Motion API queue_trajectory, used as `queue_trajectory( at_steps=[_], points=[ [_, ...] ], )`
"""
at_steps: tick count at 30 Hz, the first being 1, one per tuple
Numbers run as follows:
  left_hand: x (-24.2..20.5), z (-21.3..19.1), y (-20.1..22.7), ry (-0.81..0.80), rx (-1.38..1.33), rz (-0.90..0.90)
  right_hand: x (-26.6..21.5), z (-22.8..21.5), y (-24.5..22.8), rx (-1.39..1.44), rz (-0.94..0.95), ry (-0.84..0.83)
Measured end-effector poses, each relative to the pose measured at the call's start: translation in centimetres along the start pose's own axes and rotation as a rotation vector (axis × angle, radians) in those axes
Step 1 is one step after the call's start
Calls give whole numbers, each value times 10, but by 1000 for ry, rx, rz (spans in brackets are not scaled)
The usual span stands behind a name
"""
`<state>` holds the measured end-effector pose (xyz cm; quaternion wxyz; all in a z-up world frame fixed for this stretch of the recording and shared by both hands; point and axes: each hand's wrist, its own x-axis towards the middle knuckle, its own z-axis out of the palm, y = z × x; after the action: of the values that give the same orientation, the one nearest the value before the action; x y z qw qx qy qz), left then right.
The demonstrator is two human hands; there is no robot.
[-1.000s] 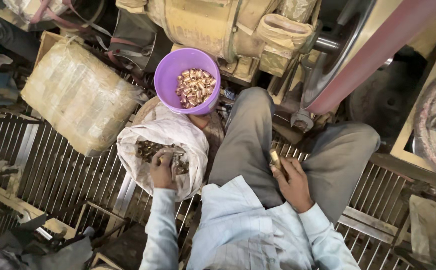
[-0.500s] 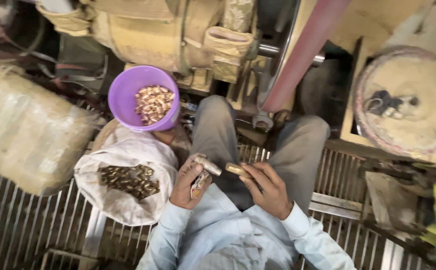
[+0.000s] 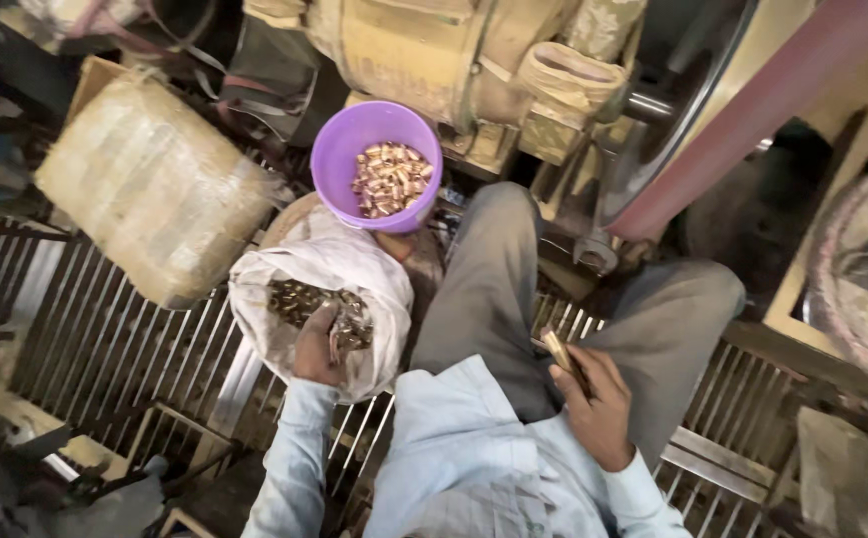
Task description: The person sits on a metal grate floor and repeatedly picks up small brass-colored metal parts from a white sack. They press each part against a vertical belt sander to smooth its surface, then place the finished part into a purple bucket.
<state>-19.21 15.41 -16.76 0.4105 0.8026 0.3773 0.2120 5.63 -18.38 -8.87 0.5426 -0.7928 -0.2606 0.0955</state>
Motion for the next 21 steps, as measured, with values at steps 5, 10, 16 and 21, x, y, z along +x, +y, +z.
queue_trajectory(
  at_steps=[5,10,16,21],
  points=[
    [48,3,-86,162,-390,-706,1,2,4,-34,-36,-34],
    [83,13,-116,91,293,-412,1,3,2,34,54,-25],
    [73,7,-117,-26,564,-105,-1,7,4,29,8,-15],
    [73,31,-108,-58,650,-636,-2,15,3,121,77,-81]
  ],
)
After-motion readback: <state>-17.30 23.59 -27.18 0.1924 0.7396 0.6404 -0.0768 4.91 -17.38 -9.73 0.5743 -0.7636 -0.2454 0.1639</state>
